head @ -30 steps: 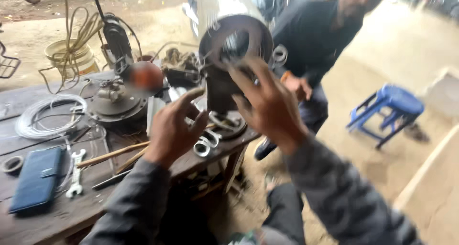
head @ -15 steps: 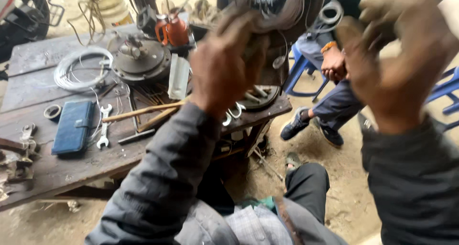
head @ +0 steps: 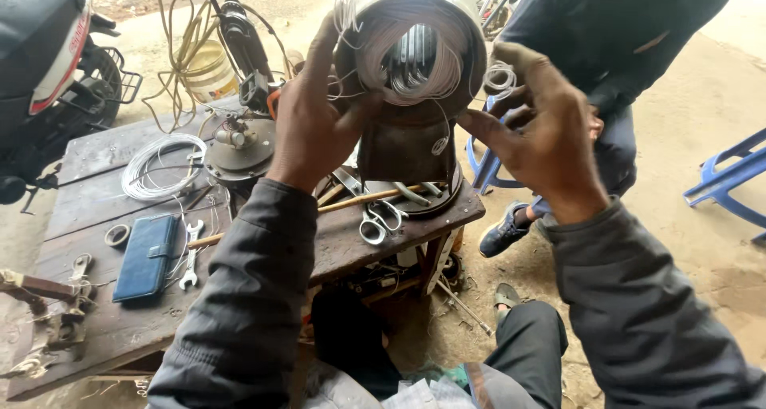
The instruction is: The person winds white wire onto a cylindrical motor drum mounted on a bench, using a wooden stick to push and guide the wire coils inside the drum. They then cut the wire with scissors, adjust and tighten the wound coil by hand, and finally lift the drum off its mount.
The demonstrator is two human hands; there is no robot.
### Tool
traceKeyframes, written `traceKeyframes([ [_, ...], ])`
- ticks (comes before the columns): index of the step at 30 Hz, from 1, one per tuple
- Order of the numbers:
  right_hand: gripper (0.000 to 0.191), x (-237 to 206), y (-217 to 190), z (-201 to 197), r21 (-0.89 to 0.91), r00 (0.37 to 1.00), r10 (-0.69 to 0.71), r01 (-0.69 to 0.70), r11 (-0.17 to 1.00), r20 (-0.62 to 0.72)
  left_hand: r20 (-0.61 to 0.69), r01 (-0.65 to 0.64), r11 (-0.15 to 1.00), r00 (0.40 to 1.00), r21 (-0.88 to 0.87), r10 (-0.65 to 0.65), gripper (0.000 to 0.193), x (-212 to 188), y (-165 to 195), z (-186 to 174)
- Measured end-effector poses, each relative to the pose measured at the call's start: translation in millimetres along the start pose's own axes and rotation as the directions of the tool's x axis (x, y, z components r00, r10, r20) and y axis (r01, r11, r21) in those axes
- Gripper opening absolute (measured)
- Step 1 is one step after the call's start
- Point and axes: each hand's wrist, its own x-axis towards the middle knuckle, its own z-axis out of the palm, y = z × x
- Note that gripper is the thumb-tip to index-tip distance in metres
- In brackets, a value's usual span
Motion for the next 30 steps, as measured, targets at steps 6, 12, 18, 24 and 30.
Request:
traceKeyframes([
  [6,0.054,-15.0,9.0,5.3,0.022,0.995,0.096,-0.097,0.995,0.018,0.007,-0.063,0.995,0.998,0.078,0.062,0.081,1.7,2.3,-1.6],
  [12,0.060,-34.3,-0.2,0.7,0.035,0.984,0.175,-0.174,0.984,-0.021,0.092,-0.152,0.941,0.987,0.302,0.130,0.065,32.8,57.4,-11.6],
  [18,0.051,-69.4,-9.5,-7.3,-0.045,0.982,0.069,-0.077,0.996,-0.176,0.356,-0.487,0.724,0.869,0.489,0.344,0.037,71.8,85.1,-31.0],
  [24,0.025,-50.3,-10.4,-6.2,-0.216,0.948,-0.231,0.184,0.959,-0.220,0.277,-0.454,0.761,0.890,0.464,0.362,0.019,58.7,79.9,-45.8],
  [30,0.024,-12.3,-39.5,-31.5,-0.573,0.933,-0.333,0.347,0.742,0.135,0.077,-0.363,0.849,0.929,0.385,0.362,0.014,12.1,76.9,-26.8],
])
